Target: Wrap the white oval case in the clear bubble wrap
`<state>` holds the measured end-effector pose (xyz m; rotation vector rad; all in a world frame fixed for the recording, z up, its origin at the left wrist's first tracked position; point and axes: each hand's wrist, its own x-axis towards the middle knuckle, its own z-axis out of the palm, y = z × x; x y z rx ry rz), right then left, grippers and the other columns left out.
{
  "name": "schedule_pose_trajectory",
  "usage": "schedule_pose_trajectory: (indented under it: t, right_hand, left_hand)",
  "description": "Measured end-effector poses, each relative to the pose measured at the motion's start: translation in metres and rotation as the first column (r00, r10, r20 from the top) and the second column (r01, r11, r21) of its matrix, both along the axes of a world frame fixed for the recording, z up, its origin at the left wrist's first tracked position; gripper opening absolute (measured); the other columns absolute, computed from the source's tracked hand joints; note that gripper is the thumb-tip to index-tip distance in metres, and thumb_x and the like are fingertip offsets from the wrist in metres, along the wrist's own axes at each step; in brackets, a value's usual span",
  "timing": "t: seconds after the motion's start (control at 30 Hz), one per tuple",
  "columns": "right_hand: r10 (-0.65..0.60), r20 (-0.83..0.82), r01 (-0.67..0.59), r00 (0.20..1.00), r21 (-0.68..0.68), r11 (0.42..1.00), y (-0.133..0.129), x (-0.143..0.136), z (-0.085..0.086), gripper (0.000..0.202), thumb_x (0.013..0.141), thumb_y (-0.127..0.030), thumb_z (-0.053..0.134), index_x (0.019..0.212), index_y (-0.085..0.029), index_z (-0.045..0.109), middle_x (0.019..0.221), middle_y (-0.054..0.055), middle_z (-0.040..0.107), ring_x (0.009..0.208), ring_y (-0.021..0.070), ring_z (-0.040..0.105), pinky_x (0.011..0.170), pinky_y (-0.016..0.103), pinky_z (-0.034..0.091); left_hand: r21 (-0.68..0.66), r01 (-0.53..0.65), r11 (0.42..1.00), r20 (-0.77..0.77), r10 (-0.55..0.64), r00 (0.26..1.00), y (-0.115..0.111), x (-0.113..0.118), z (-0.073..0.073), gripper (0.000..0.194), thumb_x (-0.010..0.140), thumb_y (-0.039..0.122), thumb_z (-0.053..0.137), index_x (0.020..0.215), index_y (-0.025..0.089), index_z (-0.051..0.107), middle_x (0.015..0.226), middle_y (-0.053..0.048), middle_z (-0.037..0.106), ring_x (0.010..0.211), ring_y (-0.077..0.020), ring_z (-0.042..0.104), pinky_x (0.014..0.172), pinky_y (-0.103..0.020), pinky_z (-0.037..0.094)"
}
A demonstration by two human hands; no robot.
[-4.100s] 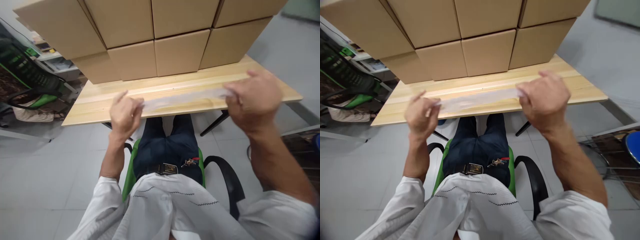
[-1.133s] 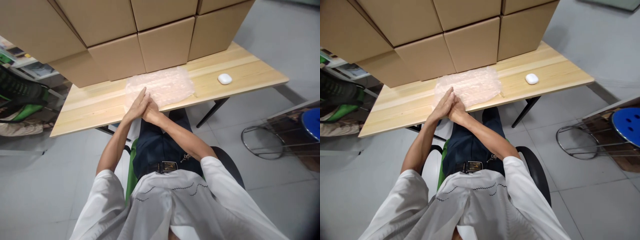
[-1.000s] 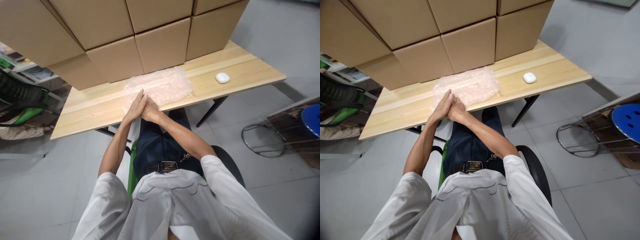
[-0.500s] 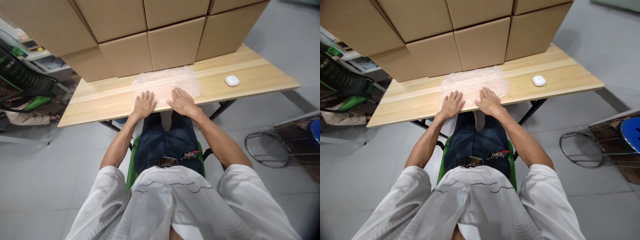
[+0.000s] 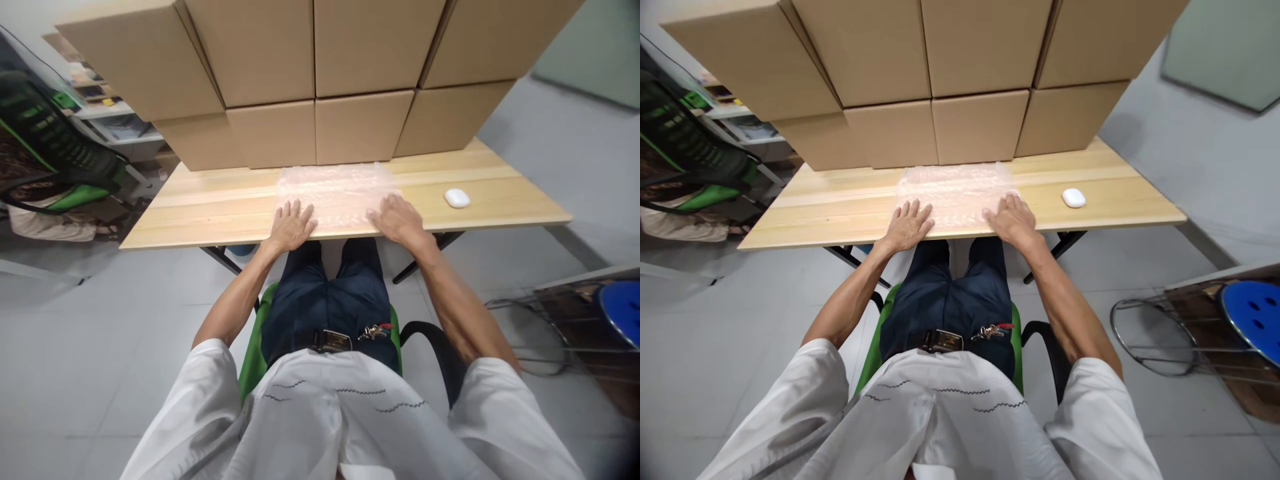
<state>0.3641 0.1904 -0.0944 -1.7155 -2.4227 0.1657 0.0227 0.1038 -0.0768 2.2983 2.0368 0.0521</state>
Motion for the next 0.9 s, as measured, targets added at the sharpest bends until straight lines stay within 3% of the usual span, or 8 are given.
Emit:
schedule_pose_trajectory:
  t: [0.07, 0.13, 0.23, 0.33, 0.47, 0.63, 0.77, 0.9]
  right_hand:
    - [0.028, -0.084, -0.031, 0.996, -0.028, 0.999, -0.005, -0.033, 0.009, 0.104, 0.130, -0.073, 0.026, 0.202, 0.000, 0.045, 0.213, 0.032, 0.034, 0.203, 0.0476, 0.031, 0.166, 0.070, 0.026]
    - [0.195, -0.164, -0.202, 0.967, -0.030, 0.979, -0.011, -0.079, 0.019, 0.104, 0.131, -0.076, 0.025, 0.204, -0.004, 0.045, 0.216, 0.025, 0.031, 0.206, 0.0426, 0.024, 0.168, 0.064, 0.019]
    - [0.444, -0.271, -0.491, 0.854, -0.135, 0.861, -0.018, -0.145, 0.034, 0.089, 0.135, -0.065, 0.018, 0.208, -0.020, 0.042, 0.217, 0.007, 0.035, 0.205, 0.0291, 0.027, 0.169, 0.052, 0.015]
    - [0.497, -0.305, -0.570, 0.813, -0.235, 0.787, -0.013, -0.176, 0.041, 0.087, 0.135, -0.052, 0.021, 0.209, -0.009, 0.036, 0.219, 0.009, 0.026, 0.207, 0.0253, 0.020, 0.169, 0.044, 0.009]
    - [0.418, -0.223, -0.468, 0.881, -0.264, 0.843, 0.015, -0.159, 0.027, 0.088, 0.133, -0.055, 0.030, 0.209, -0.010, 0.038, 0.219, 0.012, 0.024, 0.208, 0.0335, 0.015, 0.169, 0.056, 0.009]
    - [0.299, -0.077, -0.309, 0.951, -0.246, 0.919, 0.066, -0.108, 0.014, 0.093, 0.132, -0.057, 0.037, 0.210, -0.008, 0.030, 0.220, 0.018, 0.017, 0.208, 0.0387, 0.012, 0.169, 0.058, 0.011]
    - [0.150, 0.017, -0.140, 0.989, -0.258, 0.956, 0.081, -0.089, 0.028, 0.091, 0.133, -0.054, 0.038, 0.211, -0.007, 0.029, 0.220, 0.023, 0.014, 0.207, 0.0453, 0.014, 0.167, 0.060, 0.015]
    - [0.044, -0.026, -0.048, 0.999, -0.202, 0.978, 0.065, -0.096, 0.042, 0.091, 0.134, -0.056, 0.037, 0.209, -0.006, 0.033, 0.219, 0.026, 0.017, 0.206, 0.0487, 0.015, 0.166, 0.066, 0.019]
  left_hand:
    - [-0.001, 0.005, 1.000, 0.001, -0.005, 1.000, 0.000, 0.000, 0.000, 0.078, 0.135, 0.055, 0.043, 0.206, 0.024, 0.046, 0.216, -0.024, 0.038, 0.202, -0.0545, 0.035, 0.161, -0.078, 0.032]
    - [-0.004, 0.002, 1.000, -0.002, -0.002, 1.000, -0.001, -0.001, 0.001, 0.077, 0.135, 0.055, 0.041, 0.206, 0.024, 0.048, 0.217, -0.023, 0.036, 0.203, -0.0546, 0.034, 0.161, -0.078, 0.031]
    - [-0.046, 0.000, 0.999, -0.013, 0.000, 1.000, -0.001, 0.000, 0.002, 0.079, 0.135, 0.053, 0.040, 0.205, 0.018, 0.050, 0.218, -0.025, 0.031, 0.204, -0.0550, 0.029, 0.163, -0.078, 0.028]
    - [-0.072, 0.007, 0.997, -0.019, -0.008, 1.000, -0.002, 0.001, 0.003, 0.084, 0.133, 0.050, 0.041, 0.207, 0.010, 0.042, 0.217, -0.027, 0.031, 0.205, -0.0547, 0.026, 0.165, -0.078, 0.024]
    - [-0.049, -0.002, 0.999, 0.014, 0.002, 1.000, -0.005, 0.003, 0.002, 0.079, 0.135, 0.053, 0.041, 0.204, 0.018, 0.051, 0.218, -0.023, 0.032, 0.205, -0.0545, 0.026, 0.165, -0.077, 0.024]
    - [-0.029, 0.005, 1.000, 0.002, -0.005, 1.000, -0.012, 0.009, 0.001, 0.076, 0.137, 0.055, 0.042, 0.208, 0.030, 0.045, 0.218, -0.020, 0.033, 0.204, -0.0548, 0.031, 0.163, -0.078, 0.028]
    - [-0.007, 0.025, 1.000, -0.010, -0.025, 1.000, -0.018, 0.015, -0.001, 0.073, 0.137, 0.054, 0.044, 0.207, 0.035, 0.048, 0.217, -0.017, 0.038, 0.201, -0.0540, 0.038, 0.162, -0.075, 0.032]
    - [0.035, 0.049, 0.998, -0.025, -0.048, 0.999, -0.024, 0.020, -0.004, 0.071, 0.136, 0.054, 0.046, 0.205, 0.036, 0.053, 0.215, -0.018, 0.043, 0.198, -0.0557, 0.043, 0.160, -0.077, 0.035]
